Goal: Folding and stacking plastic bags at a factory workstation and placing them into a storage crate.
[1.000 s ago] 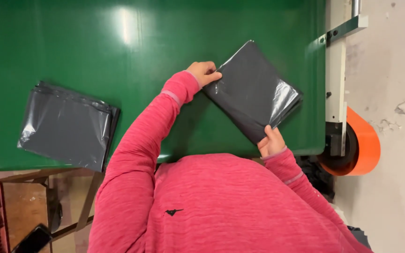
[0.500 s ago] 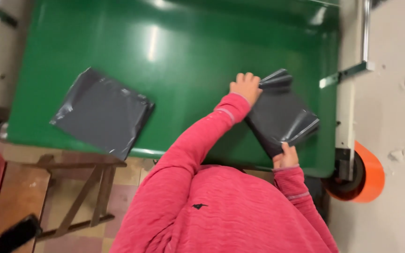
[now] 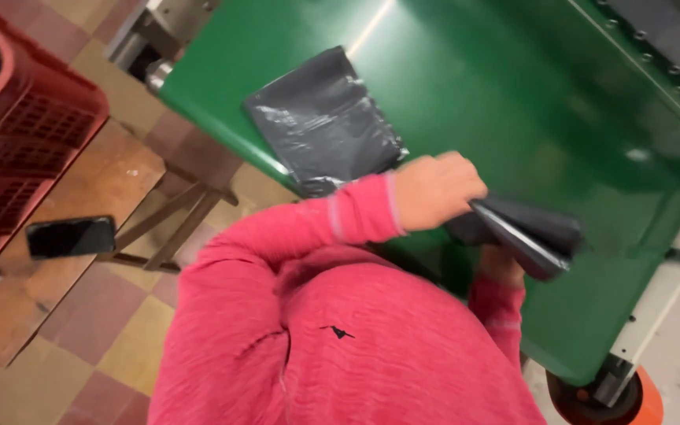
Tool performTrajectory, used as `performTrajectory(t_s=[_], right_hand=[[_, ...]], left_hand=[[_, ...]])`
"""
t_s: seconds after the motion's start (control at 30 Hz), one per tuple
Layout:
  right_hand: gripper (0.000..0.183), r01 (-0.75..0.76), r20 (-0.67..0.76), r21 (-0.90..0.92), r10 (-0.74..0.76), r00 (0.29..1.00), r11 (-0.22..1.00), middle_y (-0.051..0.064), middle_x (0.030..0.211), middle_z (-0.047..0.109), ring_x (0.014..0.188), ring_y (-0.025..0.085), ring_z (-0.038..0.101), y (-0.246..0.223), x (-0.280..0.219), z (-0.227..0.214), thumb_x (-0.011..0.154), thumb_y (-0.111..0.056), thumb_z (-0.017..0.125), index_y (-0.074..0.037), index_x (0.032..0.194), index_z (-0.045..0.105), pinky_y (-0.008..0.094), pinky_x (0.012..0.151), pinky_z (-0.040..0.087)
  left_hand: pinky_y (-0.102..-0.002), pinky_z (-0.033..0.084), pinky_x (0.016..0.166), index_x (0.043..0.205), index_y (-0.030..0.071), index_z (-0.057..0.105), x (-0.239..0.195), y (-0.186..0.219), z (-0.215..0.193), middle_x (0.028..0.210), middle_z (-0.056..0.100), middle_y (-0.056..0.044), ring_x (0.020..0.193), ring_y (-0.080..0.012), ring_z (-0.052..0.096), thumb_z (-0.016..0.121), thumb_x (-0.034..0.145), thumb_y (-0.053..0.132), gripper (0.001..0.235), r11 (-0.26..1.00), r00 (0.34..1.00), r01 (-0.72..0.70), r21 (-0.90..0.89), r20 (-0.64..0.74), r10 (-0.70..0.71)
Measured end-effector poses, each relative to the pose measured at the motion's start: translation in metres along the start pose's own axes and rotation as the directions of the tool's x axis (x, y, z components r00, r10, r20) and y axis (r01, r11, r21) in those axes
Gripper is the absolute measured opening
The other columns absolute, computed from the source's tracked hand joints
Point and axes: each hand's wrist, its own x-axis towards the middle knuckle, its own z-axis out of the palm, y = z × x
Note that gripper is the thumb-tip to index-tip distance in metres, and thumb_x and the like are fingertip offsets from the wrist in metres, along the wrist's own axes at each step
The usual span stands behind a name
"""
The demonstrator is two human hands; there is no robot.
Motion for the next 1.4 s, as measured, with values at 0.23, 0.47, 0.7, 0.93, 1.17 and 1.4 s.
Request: performTrajectory(t_s=[0.23,0.47,0.7,0.93,1.17,1.4], right_hand=[[0.051,-0.437,0.558,0.703,0.054,0.828,-0.562,0.012,0.118,0.071,0.104,0.023,0.069,-0.19,0.135,-0.33,0.078,-0.01,0.079,0.002,0.126,0.066,0.038,0.095,0.06],[0.041,-0.484,0.495,0.853,0.005,0.869,-0.196,0.011,0.118,0.073,0.108,0.02,0.069,-0.247,0.14,-0.349,0.083,-0.015,0.078,0.0,0.121,0.07,0.035,0.098,0.057],[0.068,-0.16,0.103,0.967,0.267,0.958,0.2,0.011,0.108,0.051,0.086,0.019,0.054,-0.237,0.136,-0.435,0.084,-0.009,0.082,-0.002,0.141,0.047,0.032,0.079,0.052],[0.071,0.622,-0.312,0.661,-0.599,0.737,0.42,0.013,0.161,0.042,0.152,0.046,0.03,-0.286,0.119,-0.429,0.098,-0.064,0.053,-0.017,0.151,0.052,0.072,0.119,0.018],[0.1,0.651,-0.231,0.649,-0.714,0.661,0.393,0.016,0.169,0.026,0.156,0.047,0.015,-0.283,0.118,-0.417,0.089,-0.083,0.044,-0.014,0.161,0.039,0.076,0.118,0.011],[0.084,0.529,-0.473,0.845,-0.568,0.674,-0.076,0.022,0.14,0.059,0.138,0.043,0.051,-0.237,0.187,-0.394,0.089,-0.069,0.06,-0.002,0.139,0.06,0.057,0.118,0.034]], left_hand=[[-0.044,0.054,0.08,0.1,0.002,0.066,-0.026,-0.143,-0.204,0.096,0.061,-0.013,0.086,-0.0275,0.061,0.058,0.099,0.015,0.015,0.777,0.717,0.606,0.169,0.307,-0.626],[-0.048,0.052,0.082,0.119,0.001,0.058,-0.131,-0.255,-0.17,0.107,0.06,-0.017,0.091,-0.0352,0.062,0.053,0.107,0.02,0.024,0.77,0.706,0.593,0.234,0.308,-0.638],[-0.04,0.055,0.075,0.126,0.015,0.059,-0.099,-0.197,-0.178,0.119,0.063,-0.003,0.105,-0.0237,0.056,0.07,0.096,0.05,0.047,0.587,0.695,0.488,0.646,0.118,-0.709],[-0.072,0.023,0.117,0.161,0.011,0.037,-0.121,-0.167,-0.14,0.169,0.018,-0.012,0.154,-0.0376,0.01,0.055,0.093,0.079,0.098,0.555,0.638,0.394,0.733,0.216,-0.739],[-0.052,0.04,0.108,0.156,0.008,0.03,-0.084,-0.188,-0.147,0.159,0.04,-0.009,0.141,-0.028,0.04,0.051,0.102,0.064,0.081,0.429,0.423,0.645,0.633,0.172,-0.89],[-0.054,0.048,0.088,0.113,0.039,0.07,-0.083,-0.266,-0.092,0.114,0.069,0.008,0.116,-0.0292,0.061,0.066,0.073,0.074,0.054,0.218,0.211,0.826,0.52,0.073,-0.975]])
